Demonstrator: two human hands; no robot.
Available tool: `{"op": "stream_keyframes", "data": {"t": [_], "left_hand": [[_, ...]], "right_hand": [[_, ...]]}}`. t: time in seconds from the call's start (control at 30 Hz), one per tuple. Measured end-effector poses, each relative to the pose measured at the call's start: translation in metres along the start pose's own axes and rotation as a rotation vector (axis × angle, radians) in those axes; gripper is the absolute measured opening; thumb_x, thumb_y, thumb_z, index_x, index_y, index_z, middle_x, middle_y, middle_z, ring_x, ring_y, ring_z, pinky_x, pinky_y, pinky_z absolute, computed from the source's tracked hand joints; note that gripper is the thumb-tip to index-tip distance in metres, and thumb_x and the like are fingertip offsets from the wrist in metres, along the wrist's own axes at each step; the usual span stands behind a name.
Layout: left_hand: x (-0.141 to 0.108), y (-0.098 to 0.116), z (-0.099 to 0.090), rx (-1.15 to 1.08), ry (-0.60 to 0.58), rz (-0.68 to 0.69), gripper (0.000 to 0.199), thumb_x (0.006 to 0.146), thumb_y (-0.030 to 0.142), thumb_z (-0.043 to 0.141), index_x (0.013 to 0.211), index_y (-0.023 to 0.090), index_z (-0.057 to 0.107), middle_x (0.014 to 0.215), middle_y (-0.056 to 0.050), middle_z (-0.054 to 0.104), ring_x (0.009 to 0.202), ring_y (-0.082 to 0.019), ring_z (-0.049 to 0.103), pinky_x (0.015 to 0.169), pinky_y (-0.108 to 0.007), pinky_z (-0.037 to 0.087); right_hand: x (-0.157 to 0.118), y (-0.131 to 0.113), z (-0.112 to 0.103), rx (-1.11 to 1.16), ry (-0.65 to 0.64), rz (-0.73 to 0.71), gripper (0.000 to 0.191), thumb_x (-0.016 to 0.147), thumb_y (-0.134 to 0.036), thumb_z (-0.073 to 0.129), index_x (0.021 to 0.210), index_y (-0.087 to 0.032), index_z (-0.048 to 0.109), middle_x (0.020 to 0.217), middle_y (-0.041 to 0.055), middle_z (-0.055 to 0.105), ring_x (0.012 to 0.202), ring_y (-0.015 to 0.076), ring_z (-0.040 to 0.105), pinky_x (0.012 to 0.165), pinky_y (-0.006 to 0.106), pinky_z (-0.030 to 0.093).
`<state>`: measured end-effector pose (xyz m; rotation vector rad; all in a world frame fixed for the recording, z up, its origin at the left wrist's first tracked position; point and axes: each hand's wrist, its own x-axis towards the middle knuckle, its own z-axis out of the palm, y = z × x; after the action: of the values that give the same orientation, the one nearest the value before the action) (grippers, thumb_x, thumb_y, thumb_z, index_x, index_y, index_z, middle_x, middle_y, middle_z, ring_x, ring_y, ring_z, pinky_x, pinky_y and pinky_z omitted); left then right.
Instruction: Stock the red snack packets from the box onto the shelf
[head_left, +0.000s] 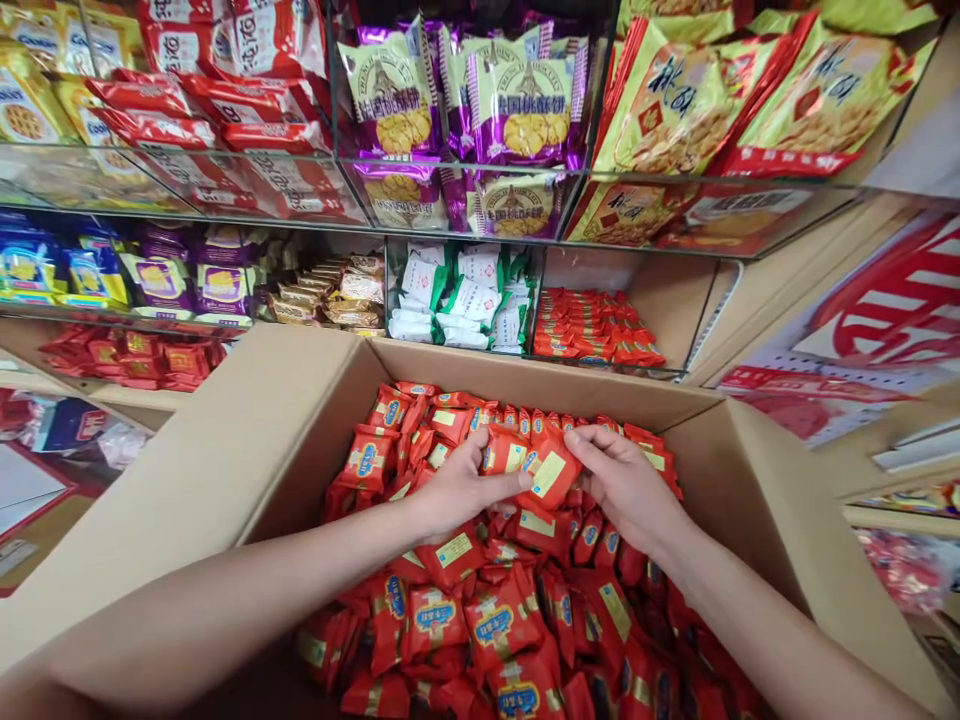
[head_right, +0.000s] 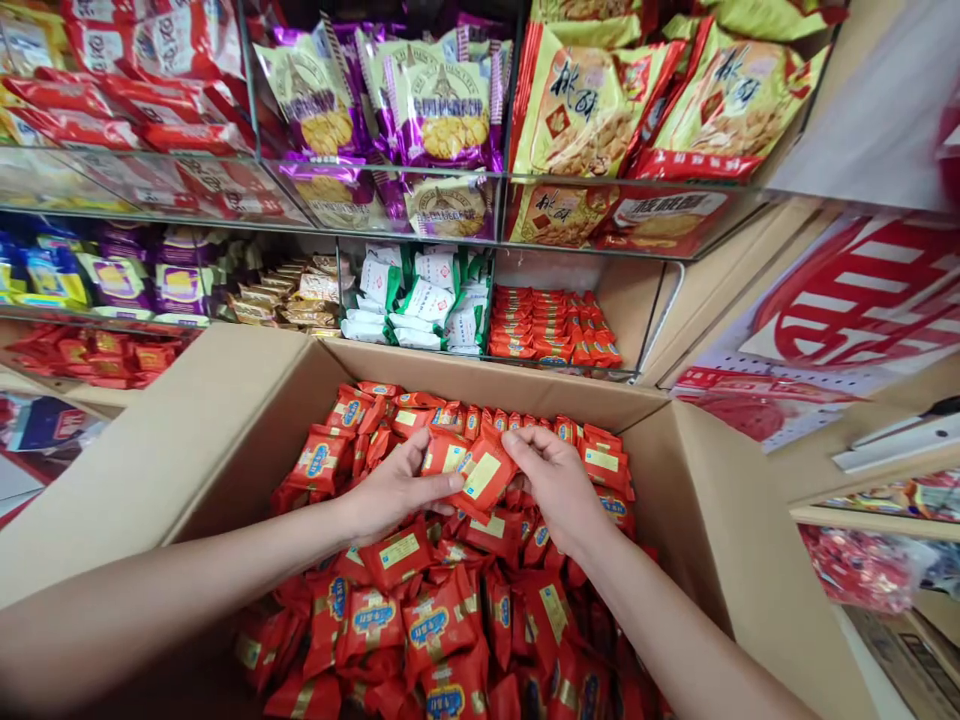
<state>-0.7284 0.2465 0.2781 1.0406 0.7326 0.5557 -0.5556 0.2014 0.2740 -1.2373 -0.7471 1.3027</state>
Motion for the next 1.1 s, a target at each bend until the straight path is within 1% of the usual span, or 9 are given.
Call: {"op": "stream_keyframes", "data": {"t": [0.13,0.3,0.47,0.53,0.6,0.73,0.83,0.93,1.1], "left_hand": [[0.001,0.007,-0.003,0.015,0.053,0.070,0.041,0.063,0.029,0.072,0.092,0.019,0.045,0.086,0.001,0.060,0.070,-0.013,0.060,0.057,-0.023,0.049],[0.000,0.011,-0.004,0.067,-0.012,0.186,0.043,0.061,0.024,0.074,0.094,0.017,0.048,0.085,0.000,0.062,0.073,-0.010,0.058,0.069,-0.023,0.047],[-0.001,0.016,-0.005,-0.141,0.074,-0.138,0.045,0.068,0.051,0.061,0.101,0.022,0.050,0.090,-0.002,0.062,0.067,-0.011,0.059,0.054,-0.021,0.045],[-0.001,0.017,-0.006,-0.234,-0.007,-0.305,0.047,0.070,0.058,0.053,0.095,0.018,0.054,0.084,-0.004,0.063,0.065,-0.012,0.060,0.054,-0.023,0.047],[-0.002,0.018,-0.007,-0.299,-0.091,-0.371,0.041,0.070,0.052,0.059,0.089,0.015,0.056,0.078,-0.005,0.063,0.065,-0.013,0.061,0.055,-0.023,0.047],[-0.004,0.019,-0.006,-0.343,-0.044,-0.193,0.034,0.063,0.021,0.072,0.090,0.019,0.053,0.082,-0.001,0.064,0.068,-0.012,0.062,0.056,-0.020,0.047],[-0.004,0.021,-0.004,-0.261,-0.003,-0.018,0.040,0.063,0.015,0.072,0.095,0.020,0.049,0.084,0.001,0.063,0.070,-0.010,0.061,0.059,-0.019,0.048],[-0.003,0.020,-0.003,-0.205,0.010,0.094,0.048,0.061,0.010,0.073,0.098,0.020,0.045,0.082,0.003,0.063,0.068,-0.008,0.060,0.061,-0.018,0.047],[-0.002,0.016,-0.002,-0.168,0.059,0.082,0.046,0.061,0.013,0.074,0.095,0.019,0.043,0.080,0.003,0.062,0.065,-0.007,0.059,0.057,-0.017,0.045]], "right_hand": [[-0.002,-0.001,0.001,0.043,-0.021,0.020,0.027,0.068,-0.043,0.065,0.076,-0.019,0.057,0.074,0.0004,0.059,0.063,0.0125,0.053,0.053,0.025,0.045],[-0.009,-0.003,0.004,-0.127,-0.163,-0.052,0.030,0.071,-0.037,0.065,0.098,-0.026,0.057,0.092,-0.0004,0.060,0.074,0.0126,0.056,0.063,0.025,0.047],[-0.012,-0.004,0.003,-0.168,-0.171,-0.266,0.022,0.071,-0.027,0.066,0.093,-0.027,0.062,0.091,-0.0003,0.063,0.083,0.0134,0.058,0.075,0.028,0.047],[-0.015,-0.005,0.003,-0.179,-0.226,-0.333,0.021,0.070,-0.024,0.067,0.091,-0.028,0.064,0.100,0.0013,0.063,0.094,0.0164,0.057,0.082,0.031,0.046],[-0.020,-0.007,0.005,-0.228,-0.292,-0.401,0.019,0.070,-0.021,0.067,0.087,-0.029,0.067,0.113,0.0029,0.058,0.106,0.0199,0.051,0.086,0.035,0.044],[-0.028,-0.009,0.007,-0.370,-0.319,-0.496,0.017,0.075,-0.020,0.061,0.088,-0.029,0.067,0.137,0.0007,0.033,0.124,0.0248,0.033,0.095,0.039,0.037],[-0.029,-0.007,0.011,-0.295,-0.298,-0.447,0.044,0.075,-0.026,0.060,0.117,-0.033,0.050,0.142,-0.0004,0.022,0.127,0.0229,0.026,0.100,0.040,0.031],[-0.025,-0.005,0.015,-0.122,-0.248,-0.318,0.063,0.074,-0.031,0.061,0.130,-0.033,0.030,0.135,0.0042,0.037,0.118,0.0203,0.041,0.096,0.039,0.037],[-0.016,-0.003,0.015,-0.113,-0.118,-0.139,0.056,0.068,-0.032,0.067,0.117,-0.025,0.040,0.106,0.0050,0.059,0.090,0.0177,0.058,0.079,0.034,0.047]]}}
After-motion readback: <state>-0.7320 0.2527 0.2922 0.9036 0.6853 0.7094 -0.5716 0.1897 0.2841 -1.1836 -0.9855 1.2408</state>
